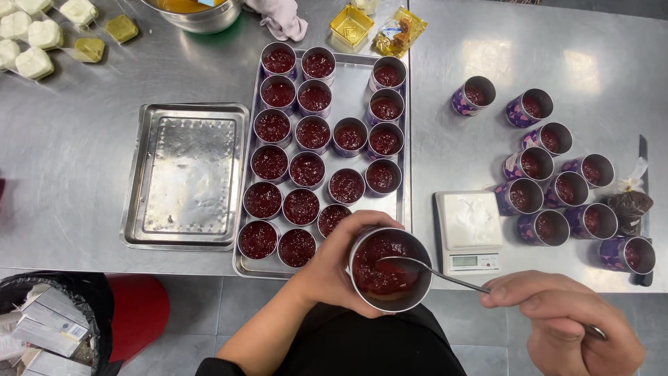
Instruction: Using a spoon to distribute red filling or topping into small dessert cups on a tray.
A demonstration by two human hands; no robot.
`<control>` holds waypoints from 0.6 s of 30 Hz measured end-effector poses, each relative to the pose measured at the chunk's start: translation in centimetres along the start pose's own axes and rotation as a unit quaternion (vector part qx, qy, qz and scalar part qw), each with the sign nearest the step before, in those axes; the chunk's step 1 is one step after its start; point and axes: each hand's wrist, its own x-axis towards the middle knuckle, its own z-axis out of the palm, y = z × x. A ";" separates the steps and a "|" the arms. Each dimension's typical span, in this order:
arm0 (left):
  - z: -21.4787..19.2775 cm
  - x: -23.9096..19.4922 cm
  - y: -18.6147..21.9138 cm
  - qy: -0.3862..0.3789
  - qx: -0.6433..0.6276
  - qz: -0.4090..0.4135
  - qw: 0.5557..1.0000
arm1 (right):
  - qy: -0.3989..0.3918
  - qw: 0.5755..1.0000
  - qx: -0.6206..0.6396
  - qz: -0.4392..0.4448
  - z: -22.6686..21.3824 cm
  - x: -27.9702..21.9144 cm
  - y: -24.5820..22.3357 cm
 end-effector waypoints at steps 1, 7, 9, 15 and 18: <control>0.2 -0.3 -0.4 -0.001 -0.145 -0.032 0.989 | 0.011 1.000 0.019 0.015 0.2 -0.1 -0.1; -0.3 -1.7 -2.3 -0.027 -0.285 -0.038 0.957 | 0.033 0.997 0.066 0.038 1.4 -0.7 -0.6; 0.3 -1.9 -2.5 -0.037 -0.230 -0.005 0.972 | 0.033 0.998 0.036 0.046 1.9 -1.0 -0.6; 3.2 -1.2 -2.4 0.045 -0.609 -0.136 0.780 | 0.026 0.999 0.039 -0.016 3.4 -1.8 0.4; 3.7 -0.6 -2.1 0.054 -0.790 -0.144 0.594 | 0.037 0.998 0.014 -0.039 4.2 -1.9 0.0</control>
